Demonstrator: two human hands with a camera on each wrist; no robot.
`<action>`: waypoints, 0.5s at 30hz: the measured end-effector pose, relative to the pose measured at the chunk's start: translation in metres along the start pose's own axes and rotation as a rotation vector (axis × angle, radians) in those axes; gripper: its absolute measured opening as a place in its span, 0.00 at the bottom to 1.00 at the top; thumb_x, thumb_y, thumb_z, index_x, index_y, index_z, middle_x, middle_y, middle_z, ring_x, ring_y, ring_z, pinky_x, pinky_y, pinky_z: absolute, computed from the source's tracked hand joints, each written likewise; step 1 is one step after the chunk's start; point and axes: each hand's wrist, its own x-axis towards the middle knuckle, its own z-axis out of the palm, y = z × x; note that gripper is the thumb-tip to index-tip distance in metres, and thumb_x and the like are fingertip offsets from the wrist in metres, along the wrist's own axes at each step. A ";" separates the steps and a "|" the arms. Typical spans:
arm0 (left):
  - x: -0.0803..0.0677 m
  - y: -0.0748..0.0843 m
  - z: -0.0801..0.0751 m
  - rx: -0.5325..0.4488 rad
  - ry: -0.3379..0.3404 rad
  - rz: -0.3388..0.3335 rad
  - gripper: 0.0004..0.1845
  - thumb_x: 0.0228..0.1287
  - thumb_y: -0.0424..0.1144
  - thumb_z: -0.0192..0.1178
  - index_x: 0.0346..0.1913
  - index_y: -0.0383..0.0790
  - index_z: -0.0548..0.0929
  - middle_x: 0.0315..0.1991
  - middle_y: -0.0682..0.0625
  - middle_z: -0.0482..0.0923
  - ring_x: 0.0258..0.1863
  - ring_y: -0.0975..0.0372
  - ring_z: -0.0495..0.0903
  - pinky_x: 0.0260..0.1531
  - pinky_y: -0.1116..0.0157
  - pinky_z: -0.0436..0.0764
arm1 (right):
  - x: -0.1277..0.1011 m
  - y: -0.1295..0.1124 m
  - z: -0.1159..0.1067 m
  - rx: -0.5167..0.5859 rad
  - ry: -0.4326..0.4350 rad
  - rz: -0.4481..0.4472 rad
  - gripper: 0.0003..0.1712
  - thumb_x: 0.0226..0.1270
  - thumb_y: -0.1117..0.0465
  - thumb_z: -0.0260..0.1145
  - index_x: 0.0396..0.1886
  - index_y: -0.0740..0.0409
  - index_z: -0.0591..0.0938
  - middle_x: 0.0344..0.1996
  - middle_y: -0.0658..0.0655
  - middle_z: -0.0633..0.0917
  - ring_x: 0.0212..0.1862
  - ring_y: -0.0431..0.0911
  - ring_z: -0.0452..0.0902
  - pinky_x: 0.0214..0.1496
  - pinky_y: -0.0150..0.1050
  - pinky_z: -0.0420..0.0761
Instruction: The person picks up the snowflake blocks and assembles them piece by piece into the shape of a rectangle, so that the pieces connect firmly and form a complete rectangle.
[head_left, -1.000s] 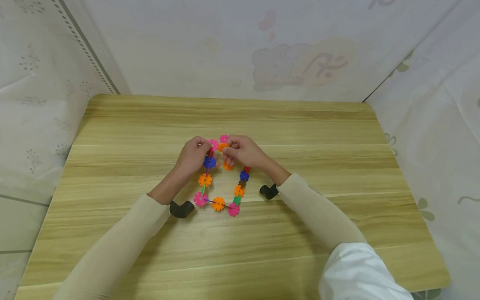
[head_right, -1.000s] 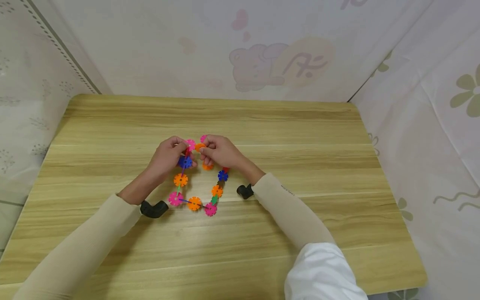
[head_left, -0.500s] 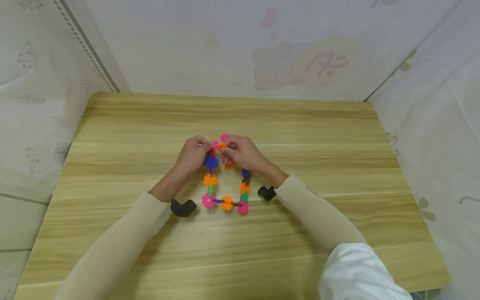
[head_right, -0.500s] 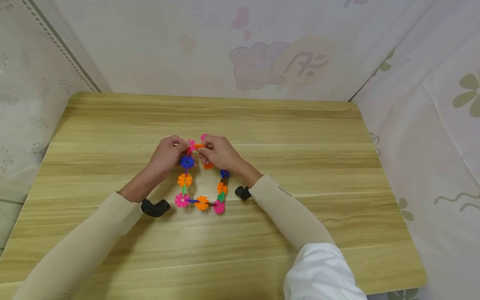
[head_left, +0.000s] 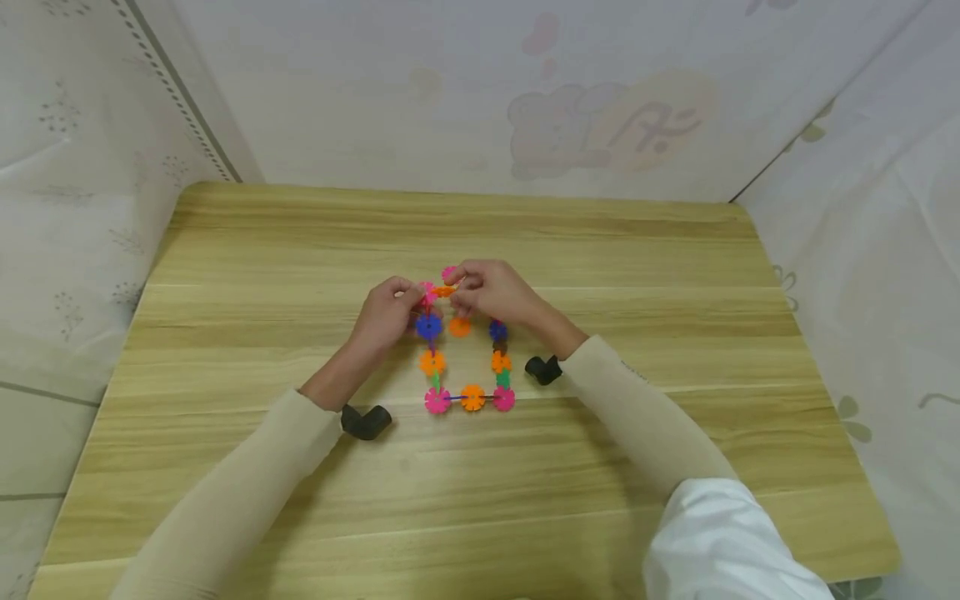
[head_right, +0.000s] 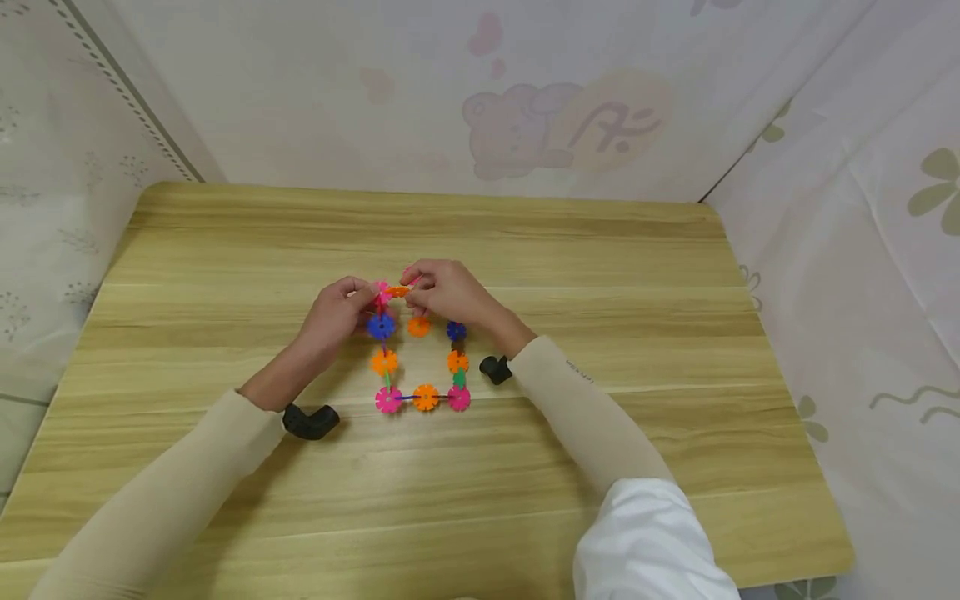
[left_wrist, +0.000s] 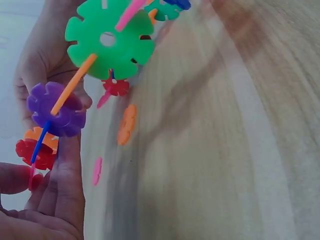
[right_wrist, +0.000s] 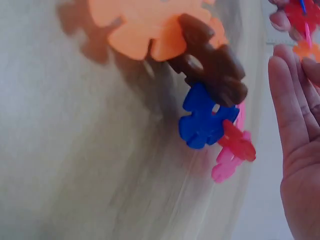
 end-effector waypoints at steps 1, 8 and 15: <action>0.000 -0.001 0.000 -0.006 0.001 -0.004 0.13 0.76 0.44 0.48 0.47 0.35 0.73 0.41 0.39 0.85 0.27 0.63 0.83 0.33 0.65 0.82 | 0.000 0.000 -0.002 0.008 -0.007 -0.001 0.12 0.70 0.65 0.61 0.51 0.63 0.79 0.35 0.64 0.87 0.35 0.57 0.84 0.41 0.45 0.85; -0.004 -0.004 0.000 -0.032 -0.021 -0.026 0.11 0.76 0.41 0.47 0.49 0.36 0.72 0.43 0.37 0.85 0.26 0.64 0.81 0.33 0.63 0.83 | 0.008 0.008 -0.016 0.064 0.016 0.039 0.16 0.72 0.64 0.58 0.56 0.65 0.78 0.34 0.66 0.86 0.34 0.59 0.84 0.39 0.47 0.85; -0.008 -0.005 0.000 -0.016 -0.056 -0.021 0.11 0.76 0.40 0.47 0.52 0.37 0.70 0.42 0.37 0.85 0.25 0.64 0.81 0.30 0.63 0.81 | 0.022 0.010 -0.023 0.164 0.132 0.152 0.17 0.74 0.61 0.57 0.57 0.66 0.77 0.36 0.67 0.85 0.34 0.57 0.85 0.39 0.46 0.85</action>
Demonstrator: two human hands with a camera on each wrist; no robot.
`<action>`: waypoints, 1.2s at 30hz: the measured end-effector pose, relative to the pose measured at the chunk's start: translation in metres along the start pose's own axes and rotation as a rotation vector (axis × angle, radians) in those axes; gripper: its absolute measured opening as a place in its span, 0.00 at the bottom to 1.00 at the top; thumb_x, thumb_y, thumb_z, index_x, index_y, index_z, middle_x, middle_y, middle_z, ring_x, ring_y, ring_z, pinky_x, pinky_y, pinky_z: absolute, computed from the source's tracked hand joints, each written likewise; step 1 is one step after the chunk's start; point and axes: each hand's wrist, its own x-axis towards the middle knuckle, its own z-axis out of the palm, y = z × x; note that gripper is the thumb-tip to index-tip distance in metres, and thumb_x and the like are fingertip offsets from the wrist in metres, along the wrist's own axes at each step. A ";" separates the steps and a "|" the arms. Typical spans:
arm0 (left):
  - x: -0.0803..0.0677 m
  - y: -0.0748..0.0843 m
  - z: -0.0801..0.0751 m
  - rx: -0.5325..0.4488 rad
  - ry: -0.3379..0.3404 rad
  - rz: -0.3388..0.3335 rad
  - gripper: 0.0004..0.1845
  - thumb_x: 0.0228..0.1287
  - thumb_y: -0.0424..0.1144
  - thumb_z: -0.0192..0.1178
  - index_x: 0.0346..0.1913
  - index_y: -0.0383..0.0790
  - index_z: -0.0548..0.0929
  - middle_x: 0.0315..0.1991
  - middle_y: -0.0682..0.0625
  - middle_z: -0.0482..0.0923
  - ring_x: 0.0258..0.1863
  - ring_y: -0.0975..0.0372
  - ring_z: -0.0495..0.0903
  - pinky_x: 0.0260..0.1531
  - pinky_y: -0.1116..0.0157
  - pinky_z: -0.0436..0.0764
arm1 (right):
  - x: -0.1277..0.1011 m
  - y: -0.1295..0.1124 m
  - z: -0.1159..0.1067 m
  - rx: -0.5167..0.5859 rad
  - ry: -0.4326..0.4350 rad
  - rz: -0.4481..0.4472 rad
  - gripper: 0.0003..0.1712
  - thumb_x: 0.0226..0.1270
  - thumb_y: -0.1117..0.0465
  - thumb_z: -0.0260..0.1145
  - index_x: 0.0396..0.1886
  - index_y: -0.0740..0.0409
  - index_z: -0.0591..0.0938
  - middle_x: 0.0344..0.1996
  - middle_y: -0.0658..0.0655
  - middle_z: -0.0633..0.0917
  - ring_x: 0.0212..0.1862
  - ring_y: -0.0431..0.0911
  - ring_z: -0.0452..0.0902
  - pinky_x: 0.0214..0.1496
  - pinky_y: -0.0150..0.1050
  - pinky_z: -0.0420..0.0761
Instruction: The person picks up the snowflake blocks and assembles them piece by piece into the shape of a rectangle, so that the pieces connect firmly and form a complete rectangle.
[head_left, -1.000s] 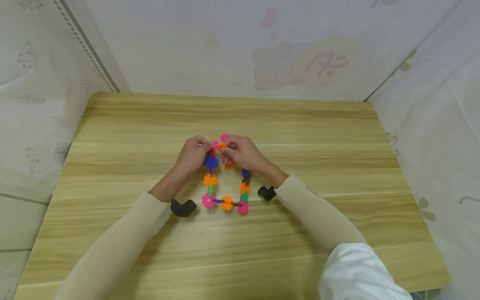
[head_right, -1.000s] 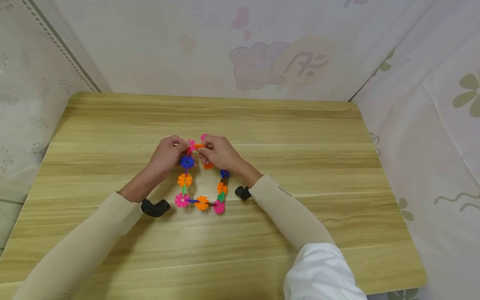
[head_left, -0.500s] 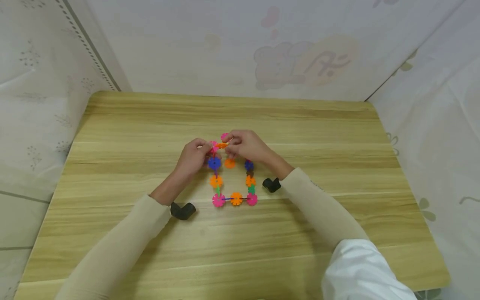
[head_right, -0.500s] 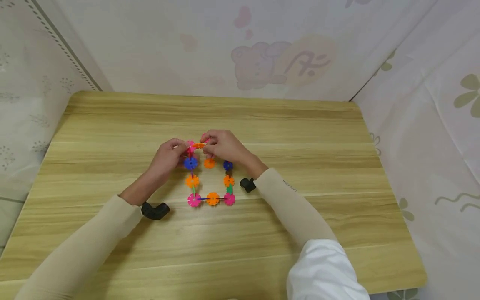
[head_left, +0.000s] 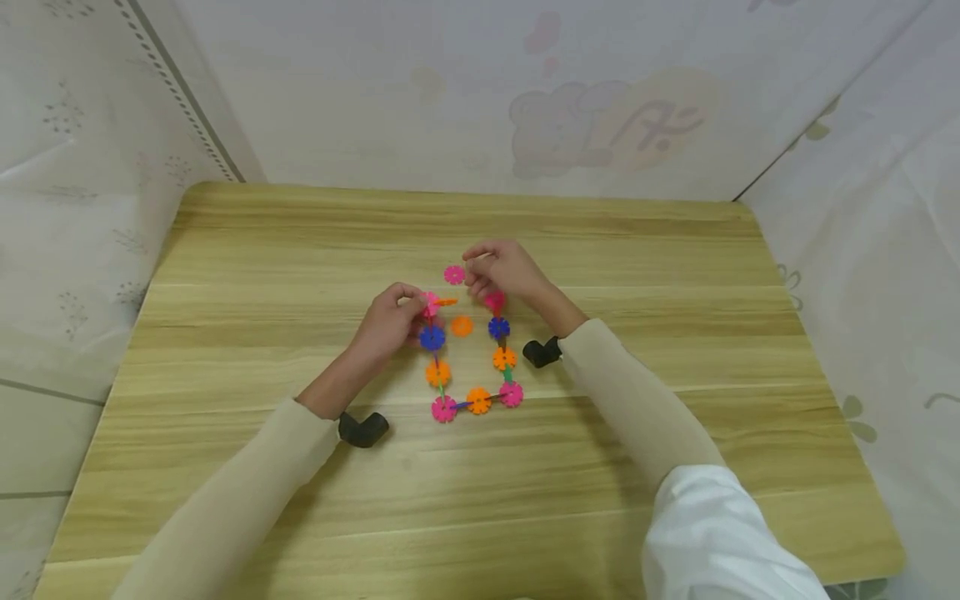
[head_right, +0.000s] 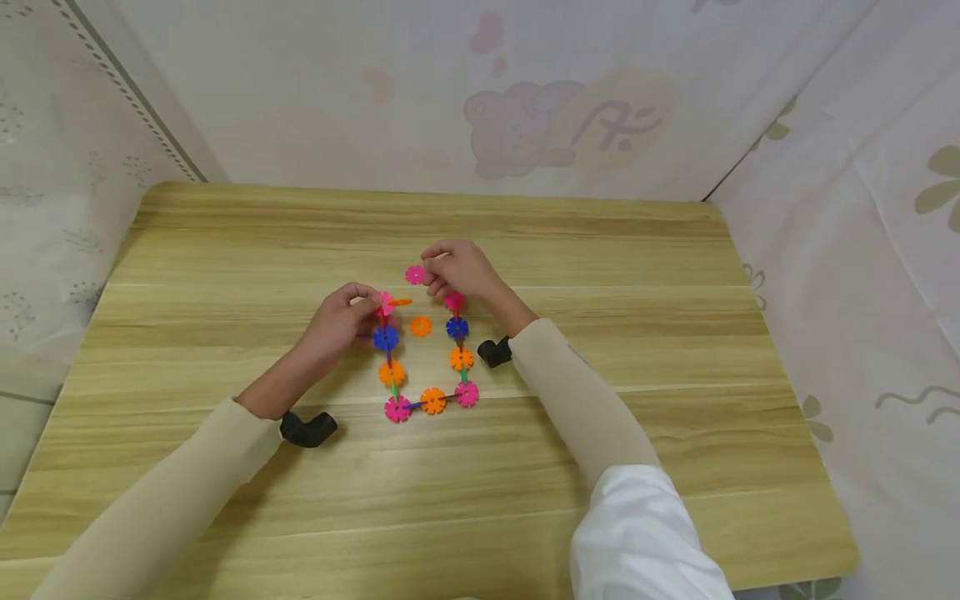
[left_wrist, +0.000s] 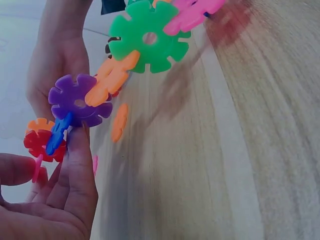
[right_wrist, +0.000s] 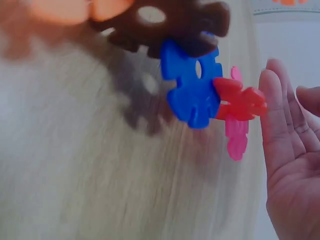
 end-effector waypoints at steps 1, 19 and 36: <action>-0.001 0.000 0.000 -0.008 -0.005 -0.003 0.11 0.76 0.40 0.46 0.52 0.37 0.69 0.42 0.36 0.85 0.25 0.64 0.82 0.30 0.64 0.82 | 0.002 0.000 0.000 0.006 0.009 0.008 0.18 0.74 0.60 0.58 0.57 0.66 0.77 0.36 0.67 0.85 0.34 0.56 0.85 0.39 0.45 0.85; 0.000 -0.005 0.003 -0.012 -0.083 0.017 0.17 0.77 0.35 0.43 0.63 0.34 0.71 0.43 0.35 0.82 0.29 0.61 0.83 0.28 0.67 0.82 | 0.020 -0.003 0.015 -0.062 -0.005 0.130 0.20 0.71 0.64 0.61 0.60 0.65 0.75 0.31 0.64 0.86 0.27 0.48 0.84 0.35 0.42 0.86; -0.001 -0.005 0.001 -0.027 -0.081 0.011 0.17 0.77 0.35 0.43 0.62 0.34 0.71 0.43 0.34 0.81 0.28 0.60 0.82 0.29 0.67 0.82 | 0.021 -0.001 0.019 -0.205 -0.006 0.112 0.16 0.67 0.63 0.65 0.54 0.58 0.80 0.27 0.61 0.85 0.23 0.48 0.82 0.30 0.40 0.84</action>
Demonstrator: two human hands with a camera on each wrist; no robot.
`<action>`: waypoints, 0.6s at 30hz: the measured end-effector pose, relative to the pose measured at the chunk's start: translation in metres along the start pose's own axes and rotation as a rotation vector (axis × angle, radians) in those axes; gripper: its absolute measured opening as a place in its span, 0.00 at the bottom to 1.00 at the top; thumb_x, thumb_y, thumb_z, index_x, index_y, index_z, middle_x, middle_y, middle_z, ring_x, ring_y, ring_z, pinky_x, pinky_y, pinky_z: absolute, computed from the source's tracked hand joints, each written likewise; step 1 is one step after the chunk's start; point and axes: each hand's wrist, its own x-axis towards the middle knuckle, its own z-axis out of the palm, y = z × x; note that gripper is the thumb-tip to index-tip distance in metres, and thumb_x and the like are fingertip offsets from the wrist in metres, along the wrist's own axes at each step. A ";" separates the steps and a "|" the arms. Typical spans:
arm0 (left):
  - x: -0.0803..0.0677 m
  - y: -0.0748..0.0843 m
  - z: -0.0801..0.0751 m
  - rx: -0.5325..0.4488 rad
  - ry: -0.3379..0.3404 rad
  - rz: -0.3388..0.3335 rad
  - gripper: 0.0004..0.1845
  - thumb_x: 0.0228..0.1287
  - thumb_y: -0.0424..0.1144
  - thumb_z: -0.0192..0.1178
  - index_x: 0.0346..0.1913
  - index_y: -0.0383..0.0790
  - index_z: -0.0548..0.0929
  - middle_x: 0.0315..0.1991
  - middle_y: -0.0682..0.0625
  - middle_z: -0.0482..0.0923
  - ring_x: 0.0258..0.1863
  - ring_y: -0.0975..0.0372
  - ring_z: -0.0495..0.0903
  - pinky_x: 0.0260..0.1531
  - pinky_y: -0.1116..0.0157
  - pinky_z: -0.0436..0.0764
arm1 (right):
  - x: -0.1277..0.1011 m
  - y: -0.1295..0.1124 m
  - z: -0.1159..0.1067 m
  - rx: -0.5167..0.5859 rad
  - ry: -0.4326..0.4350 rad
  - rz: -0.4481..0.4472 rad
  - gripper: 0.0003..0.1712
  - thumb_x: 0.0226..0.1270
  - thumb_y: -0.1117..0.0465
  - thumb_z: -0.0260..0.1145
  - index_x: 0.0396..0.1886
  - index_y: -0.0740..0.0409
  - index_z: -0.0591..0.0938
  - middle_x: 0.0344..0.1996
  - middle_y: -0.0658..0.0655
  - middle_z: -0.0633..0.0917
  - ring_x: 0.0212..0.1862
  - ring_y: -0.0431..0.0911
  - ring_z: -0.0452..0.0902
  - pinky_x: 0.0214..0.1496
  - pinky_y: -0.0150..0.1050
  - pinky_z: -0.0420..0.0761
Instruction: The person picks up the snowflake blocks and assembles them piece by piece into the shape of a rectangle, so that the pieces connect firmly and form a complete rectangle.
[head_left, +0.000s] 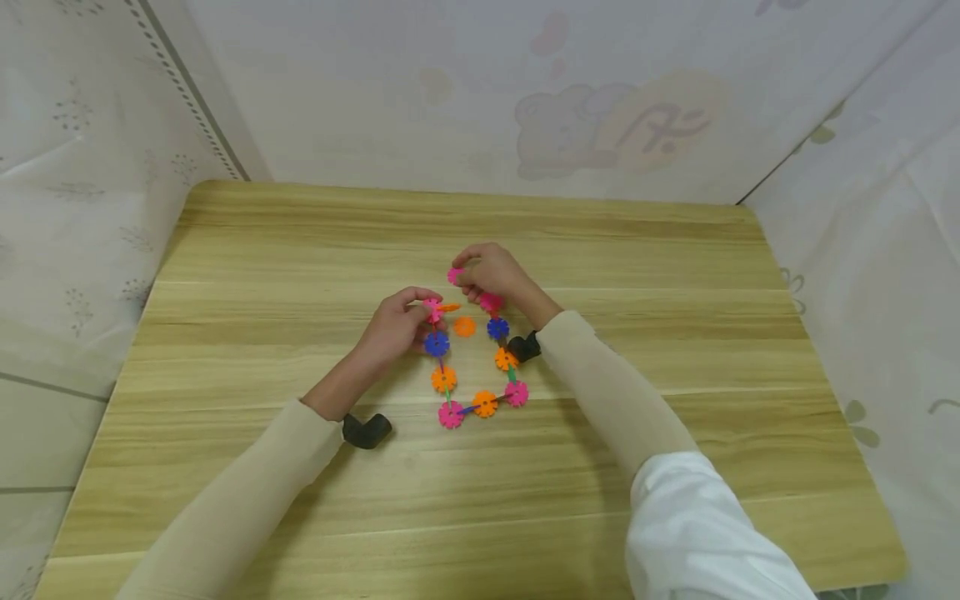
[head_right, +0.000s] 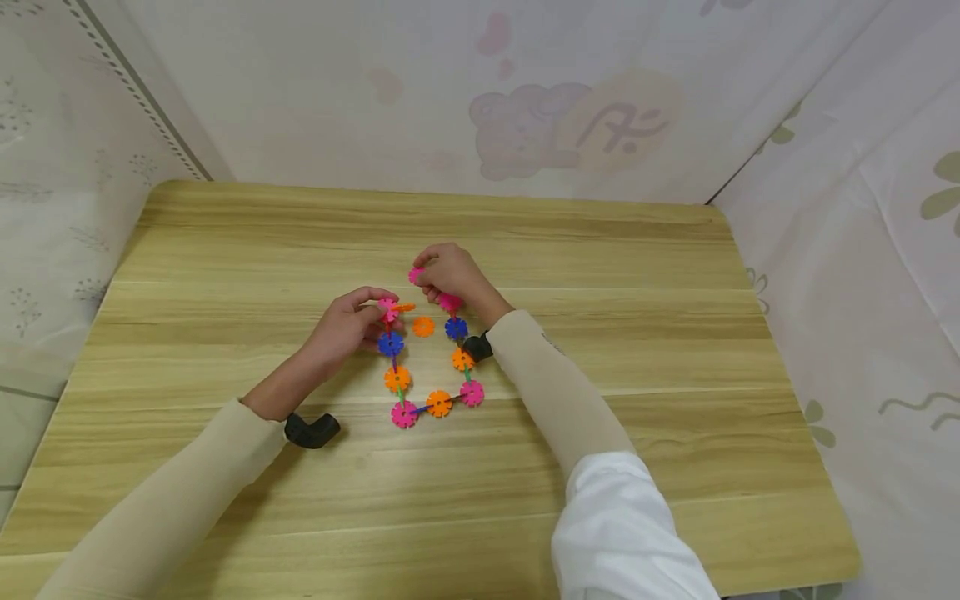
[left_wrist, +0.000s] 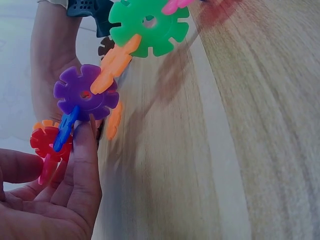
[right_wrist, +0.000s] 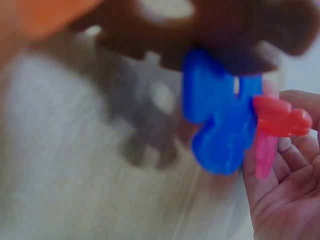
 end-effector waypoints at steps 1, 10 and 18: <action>0.000 0.000 0.000 -0.002 0.001 0.002 0.17 0.76 0.35 0.43 0.62 0.34 0.71 0.43 0.34 0.81 0.28 0.60 0.82 0.29 0.67 0.82 | 0.000 0.000 0.000 -0.012 0.005 0.000 0.15 0.67 0.63 0.65 0.52 0.59 0.80 0.27 0.61 0.85 0.24 0.48 0.82 0.30 0.40 0.84; 0.002 0.000 0.001 -0.004 0.001 0.008 0.17 0.76 0.34 0.42 0.62 0.33 0.71 0.43 0.33 0.81 0.27 0.61 0.82 0.29 0.66 0.82 | 0.003 -0.003 0.000 -0.137 0.015 0.019 0.09 0.67 0.62 0.66 0.41 0.63 0.81 0.24 0.58 0.85 0.21 0.44 0.81 0.27 0.36 0.82; 0.003 -0.001 0.003 0.009 0.008 0.018 0.17 0.76 0.34 0.43 0.62 0.33 0.71 0.43 0.32 0.82 0.28 0.60 0.83 0.29 0.65 0.82 | 0.002 0.007 -0.009 -0.064 -0.018 0.039 0.12 0.69 0.57 0.65 0.30 0.62 0.85 0.16 0.55 0.81 0.16 0.44 0.77 0.20 0.33 0.77</action>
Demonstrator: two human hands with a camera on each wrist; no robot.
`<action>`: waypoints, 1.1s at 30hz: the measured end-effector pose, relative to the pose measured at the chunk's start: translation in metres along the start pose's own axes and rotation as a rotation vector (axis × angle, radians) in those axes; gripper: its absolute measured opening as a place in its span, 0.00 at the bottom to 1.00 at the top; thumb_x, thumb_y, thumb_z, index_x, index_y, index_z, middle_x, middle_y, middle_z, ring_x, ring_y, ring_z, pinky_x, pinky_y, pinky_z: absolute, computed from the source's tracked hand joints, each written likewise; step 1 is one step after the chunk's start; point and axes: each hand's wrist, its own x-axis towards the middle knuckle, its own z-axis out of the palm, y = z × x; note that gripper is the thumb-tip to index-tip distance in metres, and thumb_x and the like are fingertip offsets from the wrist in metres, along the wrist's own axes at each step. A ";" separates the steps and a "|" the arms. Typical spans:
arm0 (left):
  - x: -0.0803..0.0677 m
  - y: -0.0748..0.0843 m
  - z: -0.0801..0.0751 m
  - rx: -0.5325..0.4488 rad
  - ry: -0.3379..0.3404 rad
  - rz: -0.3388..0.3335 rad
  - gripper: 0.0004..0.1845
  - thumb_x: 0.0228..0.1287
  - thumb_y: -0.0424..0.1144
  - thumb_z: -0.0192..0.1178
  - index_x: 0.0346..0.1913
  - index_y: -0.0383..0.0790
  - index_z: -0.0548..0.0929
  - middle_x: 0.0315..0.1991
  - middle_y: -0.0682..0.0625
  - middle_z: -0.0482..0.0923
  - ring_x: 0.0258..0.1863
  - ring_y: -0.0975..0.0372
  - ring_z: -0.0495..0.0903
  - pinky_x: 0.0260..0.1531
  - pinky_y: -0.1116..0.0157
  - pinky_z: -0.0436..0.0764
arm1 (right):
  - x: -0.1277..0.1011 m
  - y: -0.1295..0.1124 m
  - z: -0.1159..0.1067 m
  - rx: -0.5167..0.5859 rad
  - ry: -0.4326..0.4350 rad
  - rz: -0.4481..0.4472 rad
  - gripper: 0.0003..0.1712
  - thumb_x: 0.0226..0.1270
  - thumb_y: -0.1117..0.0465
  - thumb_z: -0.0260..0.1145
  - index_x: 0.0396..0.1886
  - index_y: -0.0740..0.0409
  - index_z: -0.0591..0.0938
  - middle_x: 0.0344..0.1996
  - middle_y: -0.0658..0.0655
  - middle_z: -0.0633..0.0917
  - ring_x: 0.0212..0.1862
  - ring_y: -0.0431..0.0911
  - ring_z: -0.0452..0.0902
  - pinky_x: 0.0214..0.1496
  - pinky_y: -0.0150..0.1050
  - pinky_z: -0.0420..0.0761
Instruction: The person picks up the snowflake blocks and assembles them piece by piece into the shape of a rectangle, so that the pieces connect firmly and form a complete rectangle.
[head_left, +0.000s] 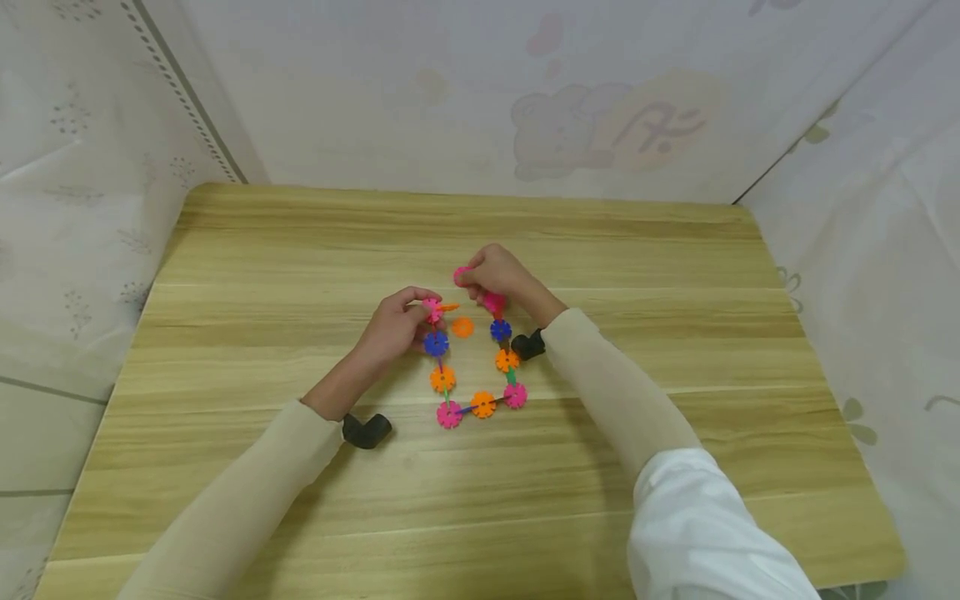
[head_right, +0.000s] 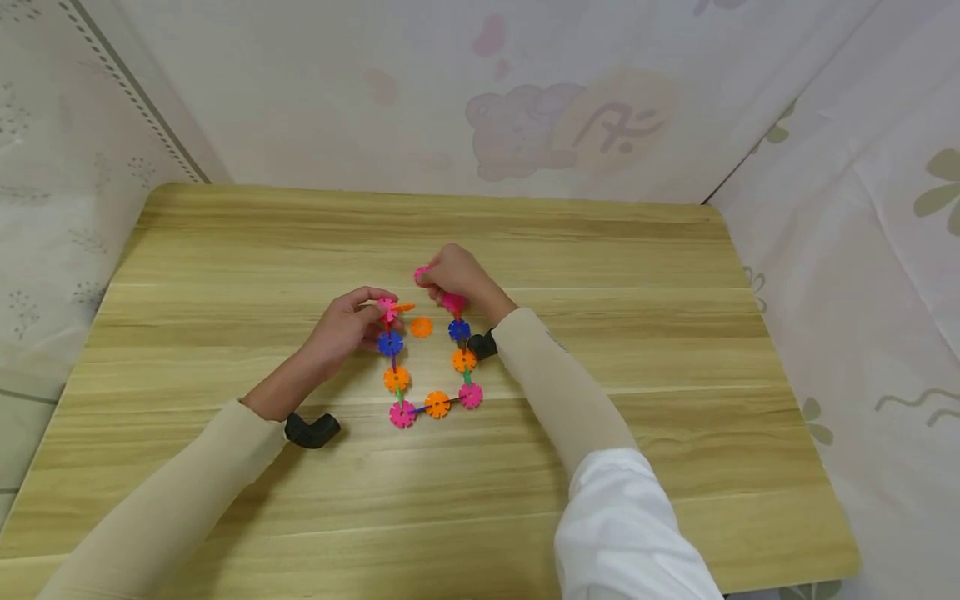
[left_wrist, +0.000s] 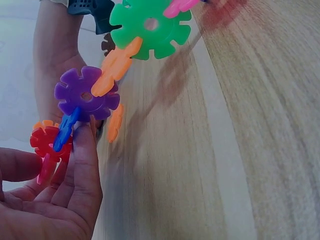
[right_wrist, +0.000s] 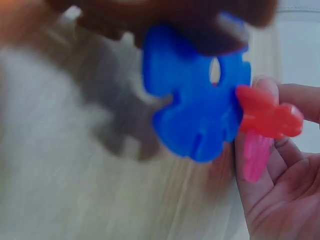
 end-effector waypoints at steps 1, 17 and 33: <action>0.000 0.000 0.000 0.000 0.002 0.000 0.17 0.75 0.34 0.44 0.61 0.33 0.71 0.43 0.32 0.82 0.28 0.60 0.83 0.29 0.65 0.82 | 0.000 0.001 -0.001 0.014 -0.005 0.006 0.13 0.69 0.57 0.64 0.31 0.63 0.84 0.16 0.56 0.82 0.16 0.44 0.77 0.20 0.33 0.77; 0.002 0.000 0.001 0.039 0.021 -0.028 0.14 0.73 0.44 0.52 0.52 0.36 0.71 0.42 0.40 0.79 0.33 0.59 0.79 0.32 0.66 0.80 | -0.018 0.001 -0.020 0.007 0.243 -0.080 0.13 0.77 0.56 0.50 0.48 0.58 0.77 0.26 0.60 0.82 0.26 0.52 0.80 0.28 0.39 0.80; 0.002 0.005 0.002 0.065 0.057 -0.017 0.16 0.68 0.49 0.58 0.47 0.41 0.71 0.35 0.48 0.84 0.32 0.61 0.80 0.33 0.64 0.75 | -0.046 0.005 -0.018 0.117 -0.023 -0.143 0.14 0.75 0.61 0.54 0.39 0.68 0.80 0.14 0.58 0.78 0.14 0.46 0.67 0.19 0.42 0.71</action>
